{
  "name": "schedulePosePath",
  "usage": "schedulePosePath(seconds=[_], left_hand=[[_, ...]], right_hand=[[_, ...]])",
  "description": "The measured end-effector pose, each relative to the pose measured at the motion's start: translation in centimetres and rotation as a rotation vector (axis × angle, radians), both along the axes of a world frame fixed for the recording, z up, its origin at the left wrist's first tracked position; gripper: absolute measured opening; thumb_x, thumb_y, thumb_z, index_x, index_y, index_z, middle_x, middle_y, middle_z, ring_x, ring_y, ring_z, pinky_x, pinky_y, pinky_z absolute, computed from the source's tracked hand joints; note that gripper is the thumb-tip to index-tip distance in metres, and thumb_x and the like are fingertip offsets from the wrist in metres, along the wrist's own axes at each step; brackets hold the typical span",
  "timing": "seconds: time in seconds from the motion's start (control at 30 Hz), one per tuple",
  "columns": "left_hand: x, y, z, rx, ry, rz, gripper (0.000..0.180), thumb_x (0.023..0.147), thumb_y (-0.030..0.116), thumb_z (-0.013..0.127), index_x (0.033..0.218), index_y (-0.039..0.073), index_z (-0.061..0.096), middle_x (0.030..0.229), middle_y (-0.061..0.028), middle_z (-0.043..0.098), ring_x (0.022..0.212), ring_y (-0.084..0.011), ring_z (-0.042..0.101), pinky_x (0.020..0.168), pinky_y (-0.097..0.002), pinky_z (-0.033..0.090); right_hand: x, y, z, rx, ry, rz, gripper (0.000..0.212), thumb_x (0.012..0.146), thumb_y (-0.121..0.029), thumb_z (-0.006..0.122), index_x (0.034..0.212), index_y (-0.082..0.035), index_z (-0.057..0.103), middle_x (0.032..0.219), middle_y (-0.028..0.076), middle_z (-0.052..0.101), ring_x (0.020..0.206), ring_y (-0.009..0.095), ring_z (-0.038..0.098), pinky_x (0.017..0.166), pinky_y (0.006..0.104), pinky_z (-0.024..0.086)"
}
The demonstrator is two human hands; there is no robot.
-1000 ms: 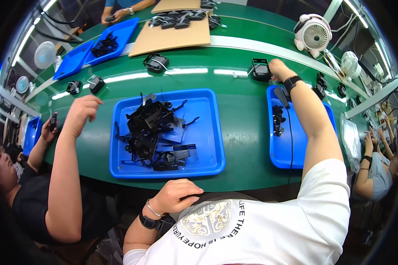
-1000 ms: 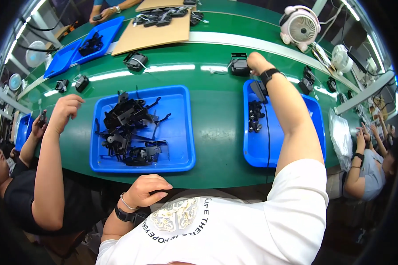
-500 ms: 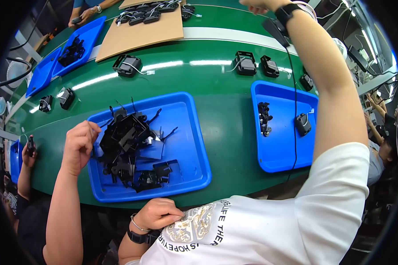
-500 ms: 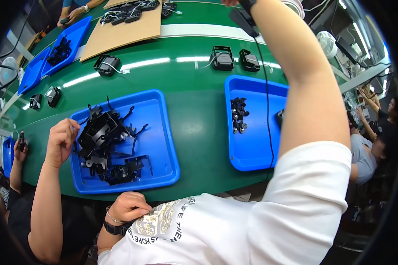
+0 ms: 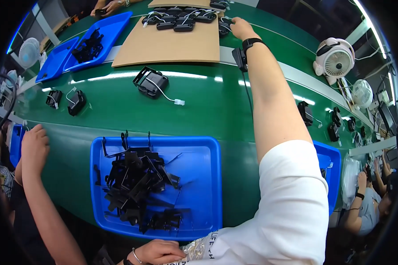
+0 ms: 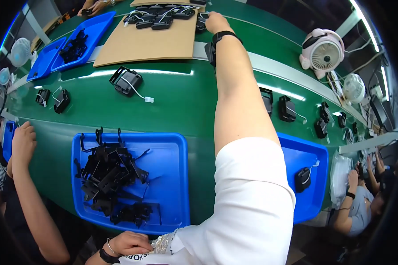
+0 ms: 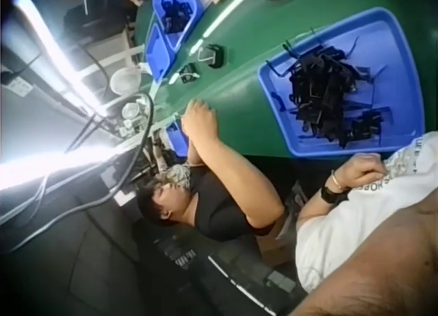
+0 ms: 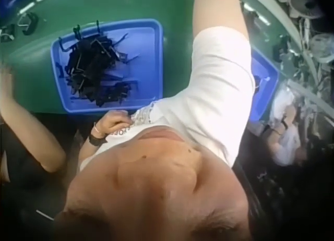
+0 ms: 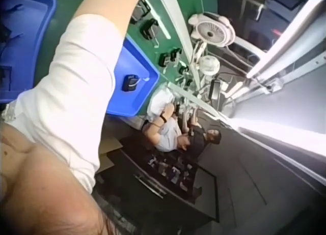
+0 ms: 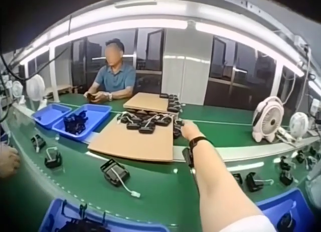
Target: Assembling wires and electronic components into black plastic housings at a factory workstation.
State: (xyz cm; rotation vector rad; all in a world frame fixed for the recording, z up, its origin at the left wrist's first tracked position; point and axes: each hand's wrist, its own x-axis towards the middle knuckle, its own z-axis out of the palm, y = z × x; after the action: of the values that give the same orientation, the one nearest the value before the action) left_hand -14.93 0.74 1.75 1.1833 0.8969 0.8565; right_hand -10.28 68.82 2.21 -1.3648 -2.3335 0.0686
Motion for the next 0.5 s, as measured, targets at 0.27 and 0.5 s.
schedulePosePath(seconds=[0.27,0.5], left_hand=[[0.0,0.4,-0.2,-0.088,-0.016,0.082,0.011,0.082,0.005,0.062,0.090,-0.003,0.065,0.074,-0.0119,0.062,0.064,-0.0222,0.058,0.058,-0.0280,0.045],[-0.5,-0.1,0.0,-0.065,-0.009,0.105,0.012,0.082,0.005,0.063,0.091,-0.003,0.065,0.075,-0.0118,0.062,0.064,-0.0215,0.058,0.058,-0.0274,0.045]], right_hand=[[-1.6,-2.4,-3.6,-0.045,-0.218,-0.123,0.034,0.082,-0.024,0.052,0.114,-0.013,0.058,0.133,0.010,0.044,0.116,0.032,0.047,0.095,0.0374,0.040],[0.0,-2.0,-3.2,-0.027,-0.039,-0.008,0.029,0.080,-0.026,0.052,0.098,-0.010,0.067,0.106,0.011,0.063,0.099,0.032,0.058,0.085,0.0379,0.047]])
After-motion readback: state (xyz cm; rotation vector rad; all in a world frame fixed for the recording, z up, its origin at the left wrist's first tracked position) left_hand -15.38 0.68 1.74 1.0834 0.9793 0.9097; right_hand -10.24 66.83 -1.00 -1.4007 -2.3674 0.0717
